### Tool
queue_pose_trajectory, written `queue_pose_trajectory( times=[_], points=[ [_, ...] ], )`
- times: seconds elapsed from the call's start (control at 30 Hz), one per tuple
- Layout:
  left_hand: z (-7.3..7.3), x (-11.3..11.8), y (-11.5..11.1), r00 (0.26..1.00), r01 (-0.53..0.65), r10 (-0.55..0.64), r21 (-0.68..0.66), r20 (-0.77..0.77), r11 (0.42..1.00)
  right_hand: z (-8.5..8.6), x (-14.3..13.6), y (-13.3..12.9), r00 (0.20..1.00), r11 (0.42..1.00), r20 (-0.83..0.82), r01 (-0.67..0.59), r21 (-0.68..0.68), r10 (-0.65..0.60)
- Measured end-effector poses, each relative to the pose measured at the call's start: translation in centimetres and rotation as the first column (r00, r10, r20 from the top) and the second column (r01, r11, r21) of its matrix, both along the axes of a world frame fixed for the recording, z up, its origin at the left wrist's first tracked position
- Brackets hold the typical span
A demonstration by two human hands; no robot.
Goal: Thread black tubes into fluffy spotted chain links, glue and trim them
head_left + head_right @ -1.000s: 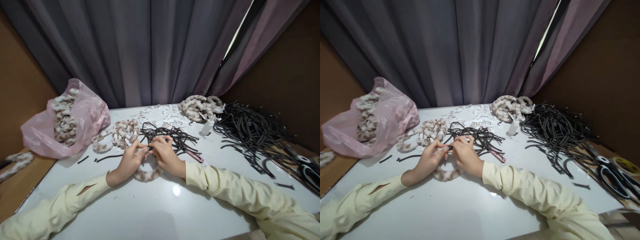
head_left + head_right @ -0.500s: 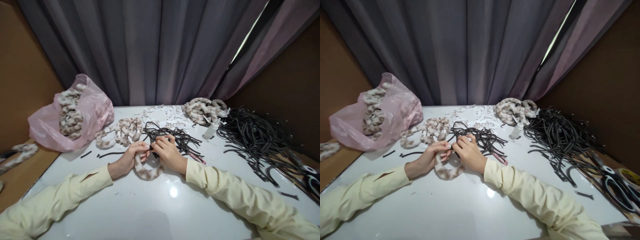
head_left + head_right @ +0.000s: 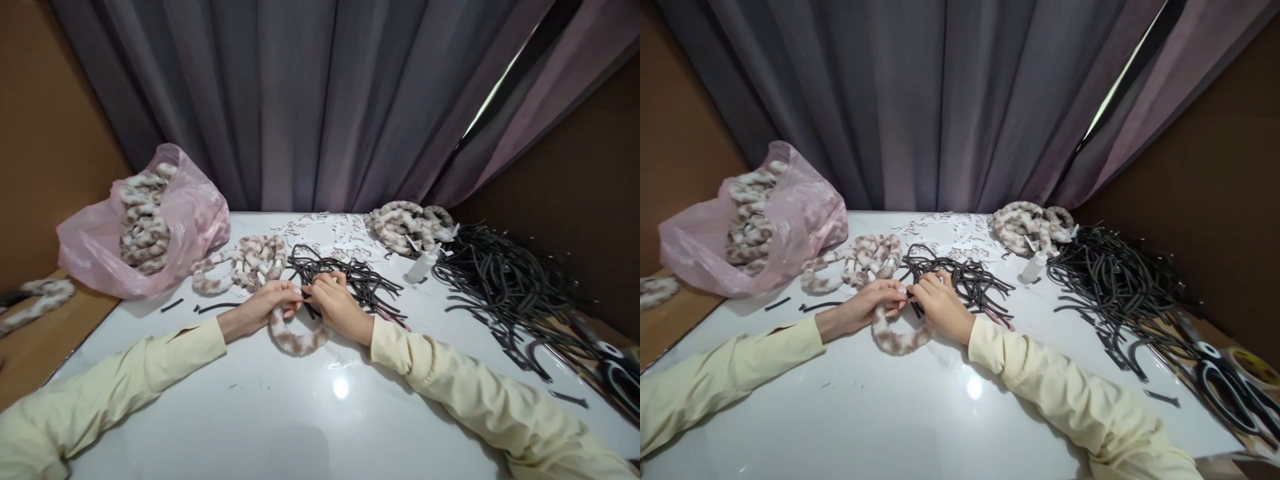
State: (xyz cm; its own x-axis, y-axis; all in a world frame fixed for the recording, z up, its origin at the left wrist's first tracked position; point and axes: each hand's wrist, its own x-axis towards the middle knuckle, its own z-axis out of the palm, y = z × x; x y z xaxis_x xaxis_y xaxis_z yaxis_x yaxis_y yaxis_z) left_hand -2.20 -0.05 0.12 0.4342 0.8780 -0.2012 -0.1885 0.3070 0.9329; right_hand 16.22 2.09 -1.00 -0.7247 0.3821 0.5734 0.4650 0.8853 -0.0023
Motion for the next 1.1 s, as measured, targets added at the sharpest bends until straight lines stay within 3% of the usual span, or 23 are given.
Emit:
queue_pose_trajectory(
  times=[0.13,0.2,0.3,0.4,0.53,0.7,0.87,1.1],
  points=[
    [-0.5,0.0,0.0,0.997,-0.039,0.042,0.057,-0.057,0.998,-0.1,0.1,-0.1,1.0,1.0,0.026,-0.012,-0.02,0.012],
    [-0.5,-0.1,-0.1,0.986,-0.043,0.064,0.132,-0.155,0.99,-0.1,0.2,-0.1,0.999,1.0,0.042,-0.012,-0.027,0.013],
    [-0.2,0.0,-0.3,0.932,-0.011,0.098,0.243,-0.349,0.97,-0.2,0.2,-0.1,0.998,1.0,0.058,-0.018,-0.008,0.018],
    [0.3,0.2,-0.5,0.882,-0.002,0.149,0.313,-0.447,0.95,-0.2,0.2,-0.1,0.998,1.0,0.067,-0.024,0.017,0.022],
    [0.2,0.4,-0.5,0.881,-0.067,0.199,0.304,-0.429,0.95,-0.2,0.1,-0.2,0.997,1.0,0.079,-0.013,0.013,0.012],
    [-0.1,0.5,-0.1,0.937,-0.148,0.189,0.156,-0.294,0.977,0.0,-0.2,-0.3,0.998,0.998,0.03,0.06,-0.028,-0.059],
    [-0.2,0.3,0.3,0.95,-0.181,0.2,0.097,-0.241,0.979,0.4,-0.4,-1.2,0.991,0.979,-0.056,0.126,0.159,-0.118],
    [-0.3,0.0,0.6,0.961,-0.189,0.196,0.059,-0.195,0.98,0.1,-1.1,-1.9,0.959,0.953,0.108,0.241,0.182,-0.263]
  ],
)
